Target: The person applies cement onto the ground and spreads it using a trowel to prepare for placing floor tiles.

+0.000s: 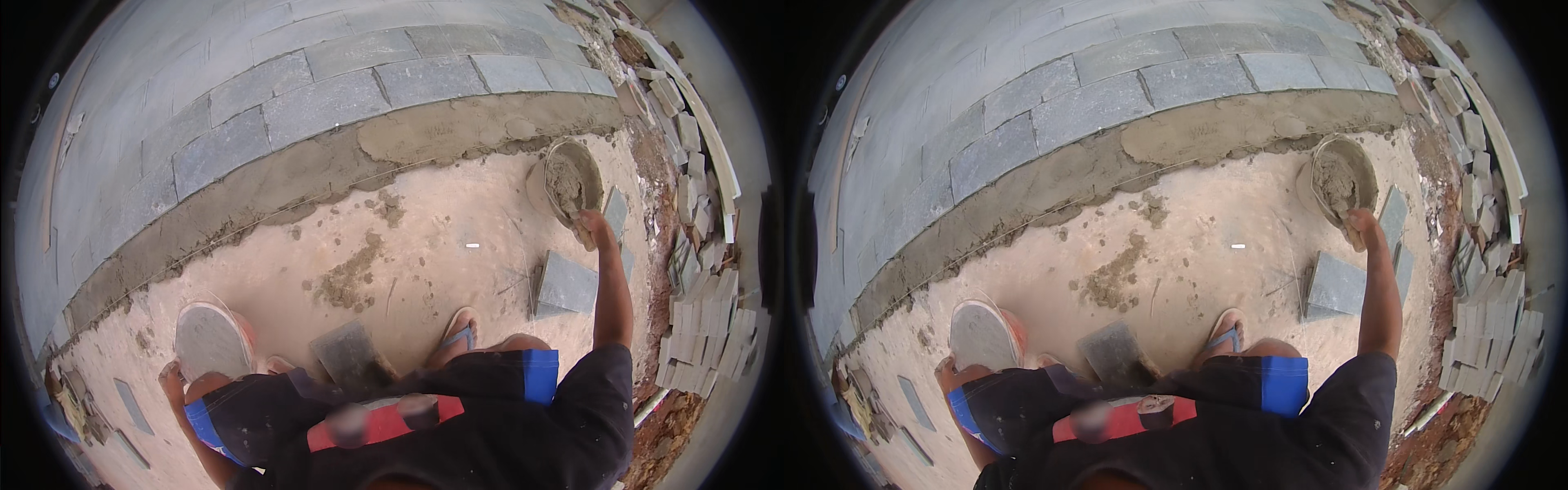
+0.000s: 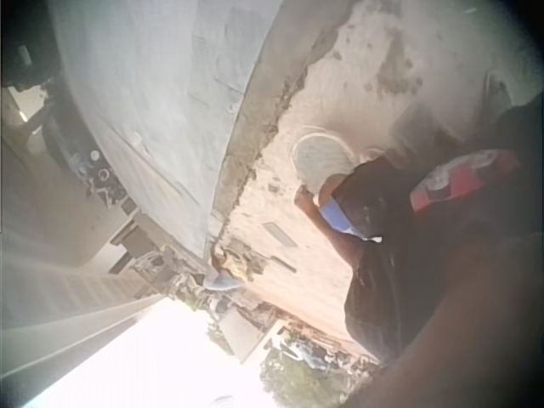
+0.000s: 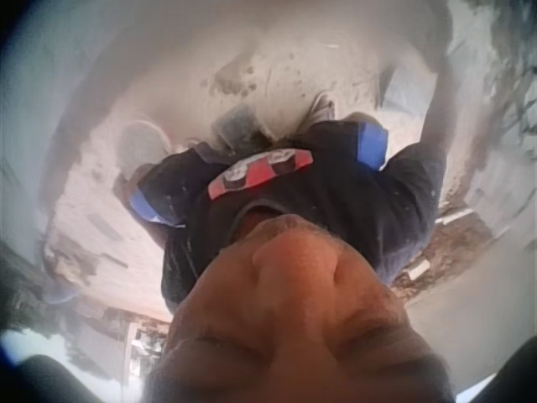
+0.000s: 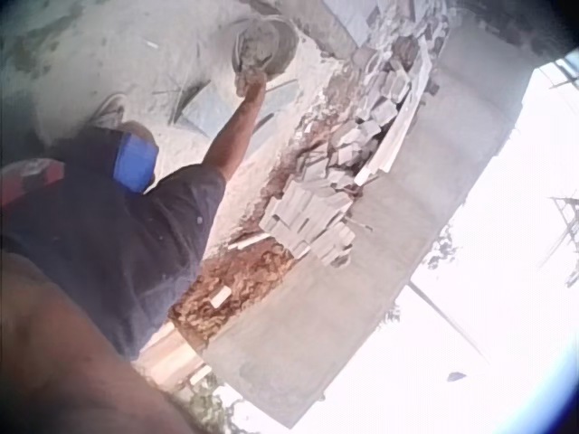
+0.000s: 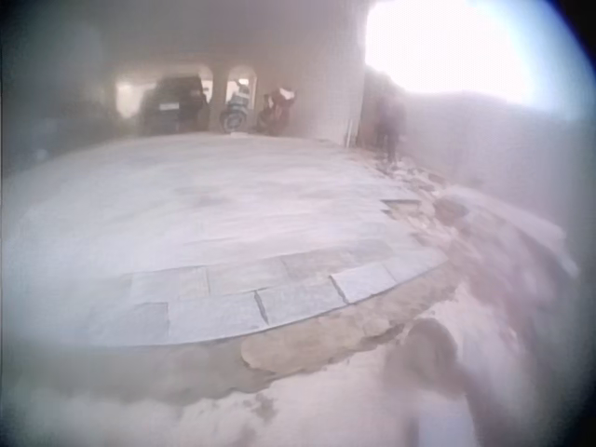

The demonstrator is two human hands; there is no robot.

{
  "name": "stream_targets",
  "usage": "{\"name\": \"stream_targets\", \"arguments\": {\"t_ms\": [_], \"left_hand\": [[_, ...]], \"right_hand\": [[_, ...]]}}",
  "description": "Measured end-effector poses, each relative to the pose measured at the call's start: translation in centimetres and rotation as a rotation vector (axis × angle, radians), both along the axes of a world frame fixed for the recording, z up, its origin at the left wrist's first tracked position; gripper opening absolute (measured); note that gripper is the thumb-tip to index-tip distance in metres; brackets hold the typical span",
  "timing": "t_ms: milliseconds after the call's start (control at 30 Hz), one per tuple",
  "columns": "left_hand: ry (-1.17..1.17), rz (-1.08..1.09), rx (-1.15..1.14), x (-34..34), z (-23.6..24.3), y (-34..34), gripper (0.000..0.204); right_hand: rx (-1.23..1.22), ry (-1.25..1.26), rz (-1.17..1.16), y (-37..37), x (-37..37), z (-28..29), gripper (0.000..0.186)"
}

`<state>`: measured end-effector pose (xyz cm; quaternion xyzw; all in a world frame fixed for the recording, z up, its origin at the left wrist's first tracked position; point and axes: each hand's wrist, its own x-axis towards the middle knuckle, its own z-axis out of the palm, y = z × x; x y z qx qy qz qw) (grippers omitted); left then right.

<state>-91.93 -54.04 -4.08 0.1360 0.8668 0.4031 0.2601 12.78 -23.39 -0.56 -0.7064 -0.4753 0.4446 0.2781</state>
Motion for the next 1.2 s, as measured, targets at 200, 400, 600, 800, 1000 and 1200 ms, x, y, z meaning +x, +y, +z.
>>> {"name": "stream_targets", "arguments": {"t_ms": [200, 400, 600, 800, 1000, 1200], "left_hand": [[0.052, -0.018, -0.175, -3.3, -0.5, -5.9, 0.021], [0.244, -0.014, -0.154, -5.2, 0.7, -4.8, 0.022], [0.26, -0.083, 0.091, -8.2, 5.0, 3.1, 0.025], [0.434, -0.292, 0.232, -3.4, 13.8, 18.0, 0.034], [0.489, -0.417, 0.446, 3.0, 23.4, 27.5, 0.044], [0.553, -0.669, 0.589, 11.3, 28.7, 34.6, 0.047]], "right_hand": [[-0.083, 0.261, -0.174, 0.0, -1.7, -1.1, 0.031], [-0.021, 0.095, -0.443, -2.8, -3.7, 3.4, 0.024], [0.177, -0.076, -0.114, -2.3, -9.8, 11.2, 0.038], [0.311, -0.014, 0.064, 0.1, -22.2, 14.7, 0.034], [0.508, -0.412, 0.42, 4.7, -34.9, 10.9, 0.045], [0.559, -1.023, 0.542, 8.9, -42.8, 2.2, 0.055]]}}
